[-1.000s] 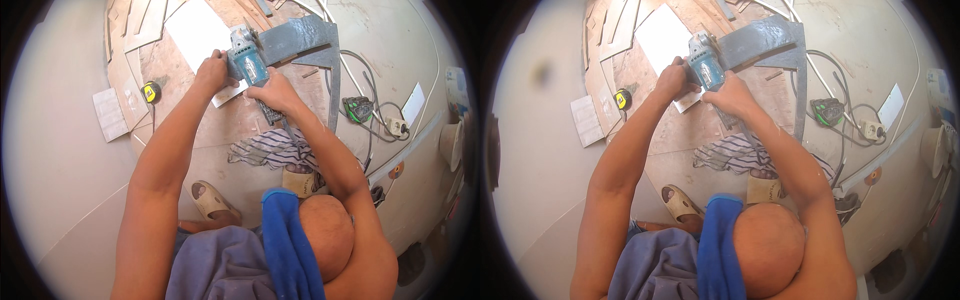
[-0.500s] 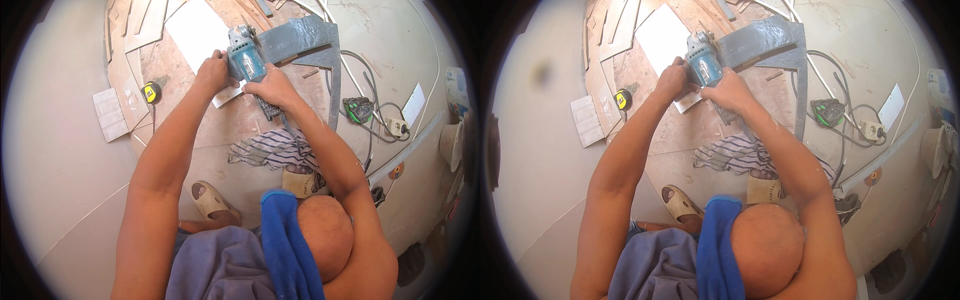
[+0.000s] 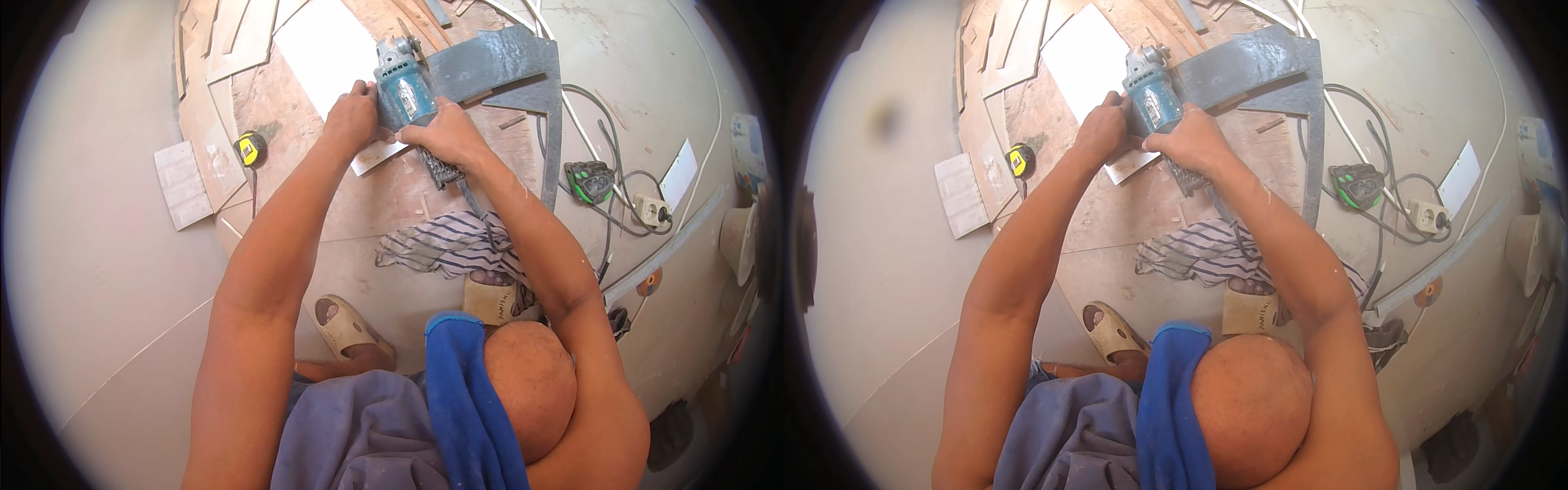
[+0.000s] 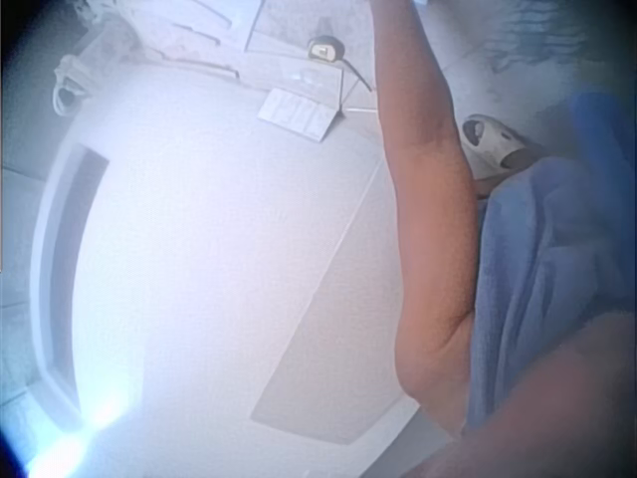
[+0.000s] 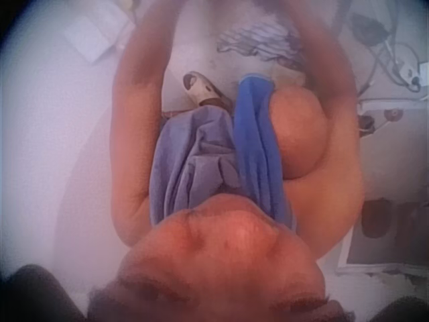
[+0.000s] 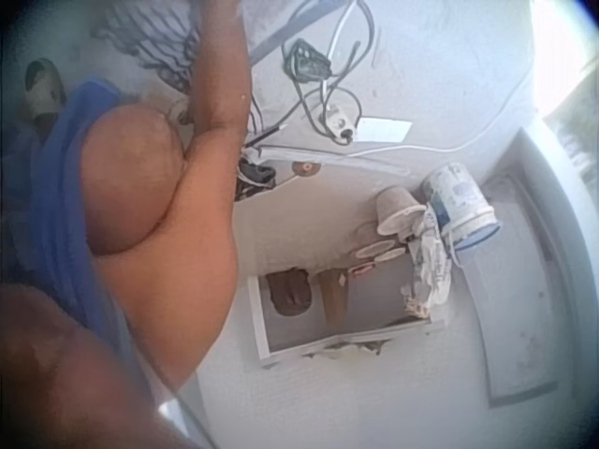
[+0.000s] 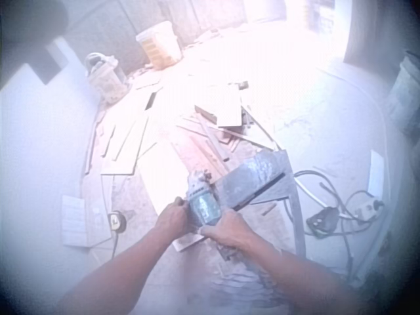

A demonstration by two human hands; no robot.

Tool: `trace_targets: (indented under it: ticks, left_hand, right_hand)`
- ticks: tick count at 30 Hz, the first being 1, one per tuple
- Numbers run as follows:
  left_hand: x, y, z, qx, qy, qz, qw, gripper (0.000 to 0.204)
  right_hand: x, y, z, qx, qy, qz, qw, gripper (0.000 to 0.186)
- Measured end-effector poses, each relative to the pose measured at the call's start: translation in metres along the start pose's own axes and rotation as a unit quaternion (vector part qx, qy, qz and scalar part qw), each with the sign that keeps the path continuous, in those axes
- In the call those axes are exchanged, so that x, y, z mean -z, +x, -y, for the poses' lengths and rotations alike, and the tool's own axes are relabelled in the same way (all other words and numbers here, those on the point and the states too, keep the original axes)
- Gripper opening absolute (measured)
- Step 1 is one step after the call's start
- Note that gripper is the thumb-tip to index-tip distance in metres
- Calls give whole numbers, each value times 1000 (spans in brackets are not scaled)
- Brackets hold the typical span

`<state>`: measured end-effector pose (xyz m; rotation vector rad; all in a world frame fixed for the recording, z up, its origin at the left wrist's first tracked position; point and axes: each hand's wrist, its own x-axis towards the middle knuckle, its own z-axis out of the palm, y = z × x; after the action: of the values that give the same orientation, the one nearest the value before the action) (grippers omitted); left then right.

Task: The person measures and marks a white tile, then uses an angle grinder to cut it. After cutting, the person wipes the tile with a cloth, measures it again, and marks it with a pen.

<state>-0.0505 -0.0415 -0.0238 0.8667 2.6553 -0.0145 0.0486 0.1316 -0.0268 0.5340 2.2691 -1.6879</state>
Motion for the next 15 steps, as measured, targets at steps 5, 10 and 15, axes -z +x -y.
trace_targets:
  ticks: [5, 10, 15]
  left_hand:
    - [6, 1, -5, 23, -1, 34, 999, 97]
    - [11, -1, -9, 32, 1, 44, 998, 97]
    - [10, -1, -9, 28, 9, 31, 999, 96]
  right_hand:
    - [2, -1, 4, -8, 2, 12, 1000, 87]
    - [4, -4, 11, -21, 1, 16, 1000, 85]
    - [7, -5, 16, -26, 7, 21, 999, 82]
